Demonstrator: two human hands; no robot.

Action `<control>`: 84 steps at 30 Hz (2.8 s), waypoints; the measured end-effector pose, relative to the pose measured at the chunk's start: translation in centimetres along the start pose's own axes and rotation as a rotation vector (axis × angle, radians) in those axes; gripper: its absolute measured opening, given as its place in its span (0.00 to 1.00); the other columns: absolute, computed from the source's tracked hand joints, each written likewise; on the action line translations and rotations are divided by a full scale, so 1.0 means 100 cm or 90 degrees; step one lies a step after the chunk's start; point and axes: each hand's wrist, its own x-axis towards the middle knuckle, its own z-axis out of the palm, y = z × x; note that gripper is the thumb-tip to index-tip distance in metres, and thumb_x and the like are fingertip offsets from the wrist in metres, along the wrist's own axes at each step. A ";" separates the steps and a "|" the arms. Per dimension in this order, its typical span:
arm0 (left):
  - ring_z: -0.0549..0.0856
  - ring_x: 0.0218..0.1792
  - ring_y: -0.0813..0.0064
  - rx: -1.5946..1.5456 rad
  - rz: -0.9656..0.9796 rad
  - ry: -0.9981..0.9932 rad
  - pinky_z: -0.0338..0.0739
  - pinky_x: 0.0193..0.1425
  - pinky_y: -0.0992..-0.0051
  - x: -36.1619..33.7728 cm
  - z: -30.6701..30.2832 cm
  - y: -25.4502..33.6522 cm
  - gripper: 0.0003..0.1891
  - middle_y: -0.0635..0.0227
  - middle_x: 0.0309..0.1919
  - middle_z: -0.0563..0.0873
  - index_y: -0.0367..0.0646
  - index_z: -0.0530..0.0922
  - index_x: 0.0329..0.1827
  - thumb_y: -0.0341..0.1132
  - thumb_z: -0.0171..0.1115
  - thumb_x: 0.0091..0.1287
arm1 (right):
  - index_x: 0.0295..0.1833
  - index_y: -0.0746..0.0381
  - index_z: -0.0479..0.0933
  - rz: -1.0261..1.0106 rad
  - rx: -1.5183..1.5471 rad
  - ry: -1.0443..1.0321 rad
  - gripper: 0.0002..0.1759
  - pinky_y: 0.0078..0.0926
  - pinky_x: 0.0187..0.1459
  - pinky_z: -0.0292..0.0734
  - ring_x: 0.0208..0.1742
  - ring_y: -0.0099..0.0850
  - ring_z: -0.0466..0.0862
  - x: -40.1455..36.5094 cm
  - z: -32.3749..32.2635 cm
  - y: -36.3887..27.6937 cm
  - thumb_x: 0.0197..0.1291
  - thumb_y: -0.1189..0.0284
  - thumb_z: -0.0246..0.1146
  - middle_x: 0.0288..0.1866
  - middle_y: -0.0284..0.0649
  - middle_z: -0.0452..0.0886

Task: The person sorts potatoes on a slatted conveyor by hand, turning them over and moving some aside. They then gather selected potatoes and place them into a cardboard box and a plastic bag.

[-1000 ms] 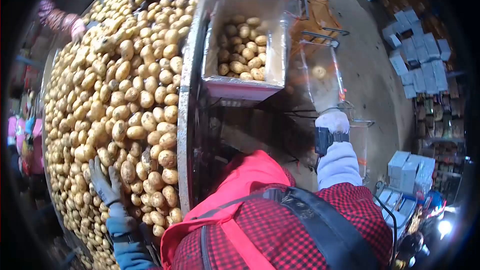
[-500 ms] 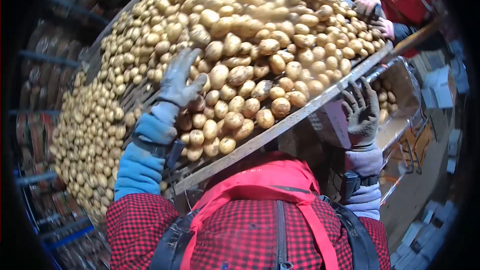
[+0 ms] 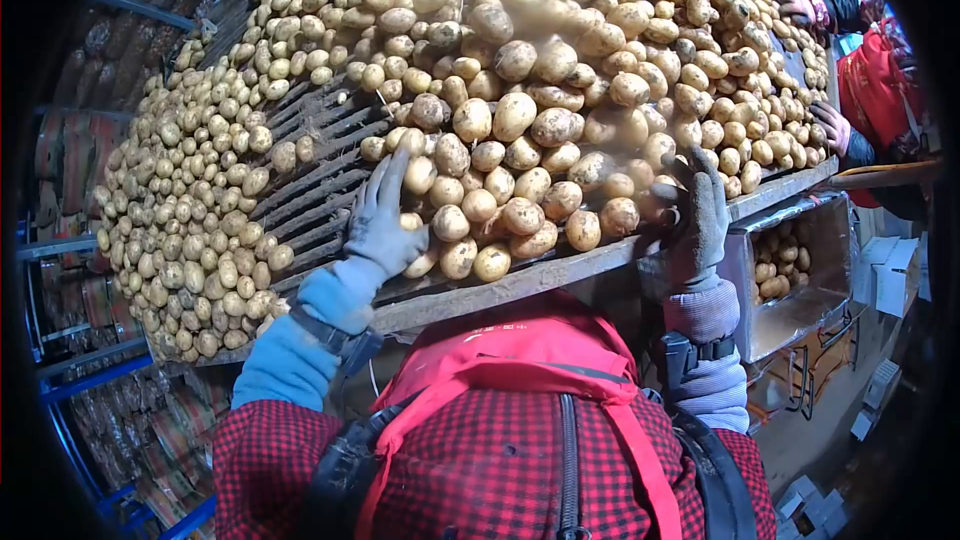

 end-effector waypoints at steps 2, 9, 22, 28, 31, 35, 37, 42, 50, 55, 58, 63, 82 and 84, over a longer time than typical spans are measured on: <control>0.71 0.77 0.45 -0.014 -0.004 0.009 0.66 0.82 0.49 0.013 0.006 0.001 0.65 0.50 0.79 0.71 0.51 0.55 0.89 0.56 0.86 0.50 | 0.81 0.60 0.68 -0.017 0.007 0.009 0.26 0.19 0.41 0.86 0.48 0.25 0.88 -0.003 0.003 0.002 0.85 0.60 0.53 0.67 0.47 0.83; 0.82 0.61 0.37 -0.040 -0.037 0.019 0.81 0.65 0.47 0.066 -0.015 0.037 0.58 0.44 0.67 0.77 0.61 0.56 0.89 0.63 0.79 0.58 | 0.80 0.59 0.69 0.069 0.074 0.049 0.26 0.18 0.40 0.85 0.48 0.25 0.89 -0.002 0.008 -0.010 0.85 0.61 0.54 0.66 0.46 0.84; 0.82 0.65 0.41 0.128 0.066 0.163 0.74 0.72 0.46 0.161 -0.007 0.060 0.42 0.46 0.67 0.81 0.57 0.63 0.86 0.55 0.69 0.71 | 0.80 0.59 0.69 0.077 0.138 0.036 0.26 0.18 0.38 0.83 0.46 0.26 0.89 -0.003 -0.001 -0.009 0.85 0.61 0.54 0.67 0.46 0.83; 0.85 0.56 0.55 0.161 0.410 -0.015 0.77 0.62 0.56 0.103 -0.012 0.089 0.29 0.56 0.56 0.85 0.48 0.79 0.72 0.45 0.70 0.67 | 0.81 0.60 0.66 0.078 0.151 0.026 0.27 0.21 0.40 0.87 0.48 0.28 0.89 -0.001 -0.006 0.000 0.86 0.60 0.52 0.68 0.50 0.81; 0.81 0.62 0.54 0.142 0.387 0.010 0.78 0.61 0.54 0.108 0.000 0.104 0.32 0.56 0.63 0.81 0.54 0.76 0.76 0.45 0.69 0.68 | 0.82 0.60 0.66 0.080 0.135 0.022 0.28 0.23 0.42 0.88 0.49 0.30 0.89 -0.003 -0.003 -0.007 0.85 0.59 0.52 0.69 0.51 0.80; 0.81 0.62 0.50 0.190 0.255 -0.101 0.80 0.62 0.50 0.139 0.019 0.124 0.41 0.54 0.68 0.76 0.61 0.67 0.83 0.51 0.73 0.65 | 0.81 0.62 0.66 0.068 0.072 0.006 0.29 0.23 0.41 0.88 0.50 0.31 0.89 -0.004 -0.003 -0.015 0.85 0.57 0.52 0.69 0.53 0.80; 0.82 0.60 0.50 0.175 0.195 -0.192 0.81 0.61 0.48 0.160 0.015 0.130 0.43 0.53 0.67 0.77 0.60 0.67 0.83 0.52 0.75 0.64 | 0.82 0.62 0.66 0.090 0.103 0.017 0.29 0.22 0.40 0.87 0.49 0.31 0.90 -0.004 -0.001 -0.018 0.85 0.58 0.52 0.69 0.53 0.80; 0.81 0.61 0.48 0.119 0.156 -0.153 0.80 0.62 0.47 0.155 0.018 0.130 0.44 0.54 0.66 0.78 0.59 0.69 0.82 0.54 0.77 0.61 | 0.82 0.61 0.66 0.102 0.109 0.023 0.29 0.20 0.39 0.85 0.50 0.31 0.89 -0.004 -0.001 -0.018 0.85 0.59 0.52 0.70 0.52 0.79; 0.82 0.68 0.47 -0.123 0.253 -0.111 0.74 0.76 0.53 0.128 0.000 0.103 0.36 0.48 0.67 0.84 0.47 0.76 0.78 0.56 0.68 0.72 | 0.81 0.63 0.65 0.115 0.151 0.003 0.29 0.22 0.41 0.86 0.50 0.31 0.89 -0.002 -0.005 -0.016 0.86 0.58 0.50 0.69 0.52 0.81; 0.84 0.66 0.55 -0.078 0.167 0.169 0.77 0.73 0.58 0.202 -0.060 0.040 0.27 0.54 0.64 0.87 0.46 0.81 0.73 0.46 0.66 0.75 | 0.81 0.63 0.65 0.123 0.143 0.014 0.29 0.21 0.40 0.85 0.48 0.32 0.90 -0.002 -0.004 -0.014 0.85 0.57 0.51 0.69 0.53 0.81; 0.77 0.74 0.53 0.179 0.045 0.162 0.67 0.81 0.55 0.268 -0.061 -0.042 0.28 0.56 0.72 0.81 0.52 0.77 0.77 0.40 0.63 0.73 | 0.81 0.64 0.65 0.123 0.110 0.025 0.31 0.21 0.37 0.84 0.47 0.32 0.90 -0.001 -0.002 -0.017 0.84 0.55 0.52 0.68 0.54 0.82; 0.77 0.74 0.53 0.368 -0.023 -0.168 0.72 0.79 0.59 0.341 -0.075 -0.084 0.32 0.58 0.72 0.79 0.58 0.79 0.72 0.29 0.68 0.61 | 0.81 0.65 0.66 0.136 0.093 0.066 0.33 0.20 0.37 0.84 0.46 0.32 0.90 0.002 0.004 -0.020 0.84 0.53 0.52 0.67 0.55 0.82; 0.86 0.64 0.53 -0.322 -0.033 0.028 0.78 0.70 0.61 0.226 -0.042 -0.090 0.30 0.51 0.63 0.87 0.41 0.80 0.71 0.56 0.65 0.78 | 0.81 0.63 0.66 0.125 0.116 0.088 0.33 0.18 0.35 0.81 0.47 0.30 0.88 0.000 0.008 -0.015 0.83 0.51 0.51 0.65 0.51 0.83; 0.79 0.73 0.53 -0.283 0.052 0.030 0.70 0.79 0.59 0.199 -0.051 -0.064 0.33 0.51 0.71 0.82 0.41 0.75 0.77 0.53 0.66 0.77 | 0.81 0.63 0.66 0.123 0.133 0.085 0.33 0.18 0.35 0.81 0.46 0.30 0.88 0.002 0.004 -0.013 0.83 0.52 0.52 0.65 0.51 0.83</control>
